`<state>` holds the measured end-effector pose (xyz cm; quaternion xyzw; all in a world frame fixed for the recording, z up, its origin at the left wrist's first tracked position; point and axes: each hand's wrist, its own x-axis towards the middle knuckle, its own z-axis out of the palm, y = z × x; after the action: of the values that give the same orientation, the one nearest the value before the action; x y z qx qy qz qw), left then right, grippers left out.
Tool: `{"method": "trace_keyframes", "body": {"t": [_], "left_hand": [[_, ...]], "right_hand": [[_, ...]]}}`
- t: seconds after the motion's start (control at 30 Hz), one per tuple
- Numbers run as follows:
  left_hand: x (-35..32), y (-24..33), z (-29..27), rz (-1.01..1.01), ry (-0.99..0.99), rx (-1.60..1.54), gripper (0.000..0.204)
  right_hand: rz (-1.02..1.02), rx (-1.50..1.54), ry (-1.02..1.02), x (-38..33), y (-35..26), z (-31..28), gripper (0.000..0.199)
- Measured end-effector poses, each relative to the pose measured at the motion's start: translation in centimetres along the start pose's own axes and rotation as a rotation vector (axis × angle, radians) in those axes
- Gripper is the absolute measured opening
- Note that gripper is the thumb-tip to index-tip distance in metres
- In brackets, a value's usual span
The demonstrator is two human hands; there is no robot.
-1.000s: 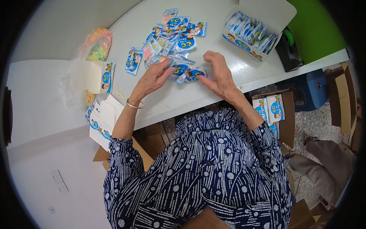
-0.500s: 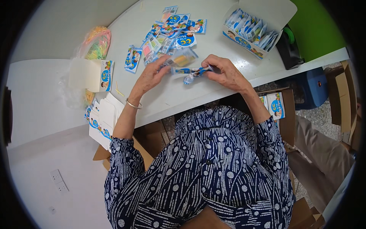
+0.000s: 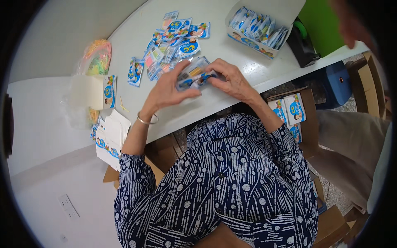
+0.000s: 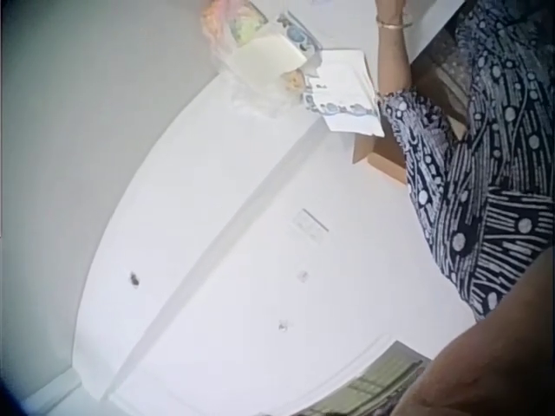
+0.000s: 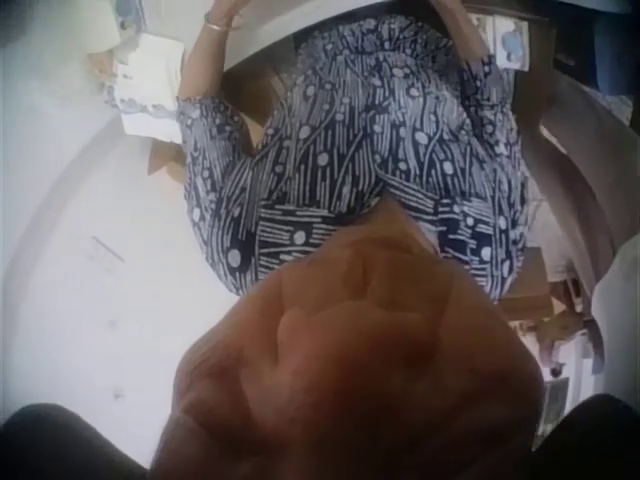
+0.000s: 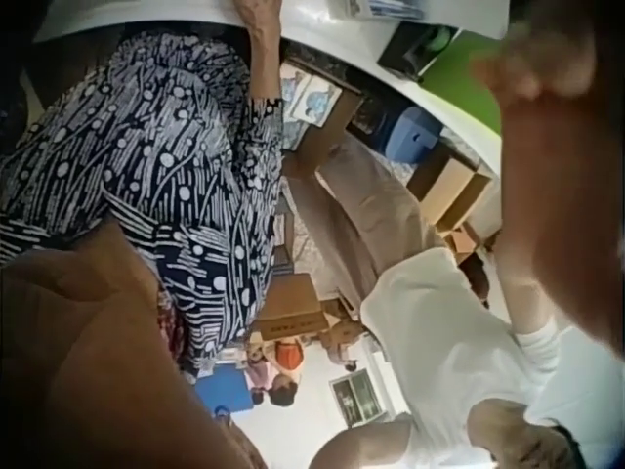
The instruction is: Sorting small blue and yellow packets and packing them into cardboard boxes.
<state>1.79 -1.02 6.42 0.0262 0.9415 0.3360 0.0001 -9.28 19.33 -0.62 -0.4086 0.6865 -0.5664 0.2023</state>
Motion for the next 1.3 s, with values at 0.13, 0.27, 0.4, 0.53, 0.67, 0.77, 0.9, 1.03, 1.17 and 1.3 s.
{"method": "trace_keyframes", "body": {"t": [0.13,0.27,0.4,0.53,0.67,0.77,0.9,1.03,1.17,1.3], "left_hand": [[-0.6,0.4,2.9,0.030,0.180,0.105,0.069],[-0.8,0.5,2.9,0.056,0.147,0.105,0.060],[-1.4,0.5,2.1,0.166,0.094,0.022,0.052],[-1.9,-0.8,1.7,-0.001,0.032,-0.266,0.043],[-2.3,-1.8,1.9,-0.066,0.058,-0.300,0.035],[-2.2,-0.9,3.4,-0.157,0.119,-0.375,0.038],[-2.7,-1.2,4.4,-0.095,0.212,-0.461,0.054],[-3.4,-2.6,6.9,-0.083,0.281,-0.559,0.062],[-4.1,-2.9,7.3,-0.043,0.295,-0.654,0.065],[-3.3,-1.9,6.3,0.056,0.340,-0.502,0.077]], "right_hand": [[-0.091,-0.012,0.095,-0.6,0.9,0.8,0.028],[-0.139,0.043,0.162,-0.1,0.3,0.8,0.042],[-0.097,0.062,0.033,0.0,0.9,0.6,0.045],[-0.210,-0.076,-0.042,0.8,2.1,0.6,0.033],[-0.173,-0.121,-0.023,0.8,2.9,0.8,0.038],[-0.099,-0.106,-0.049,0.7,2.2,0.5,0.043],[-0.280,-0.133,0.057,0.9,1.1,1.0,0.048],[-0.439,-0.191,0.158,0.5,3.1,1.5,0.049],[-0.105,-0.145,-0.113,0.1,0.6,0.7,0.047],[-0.113,-0.118,-0.118,0.4,0.5,0.5,0.045]]}}
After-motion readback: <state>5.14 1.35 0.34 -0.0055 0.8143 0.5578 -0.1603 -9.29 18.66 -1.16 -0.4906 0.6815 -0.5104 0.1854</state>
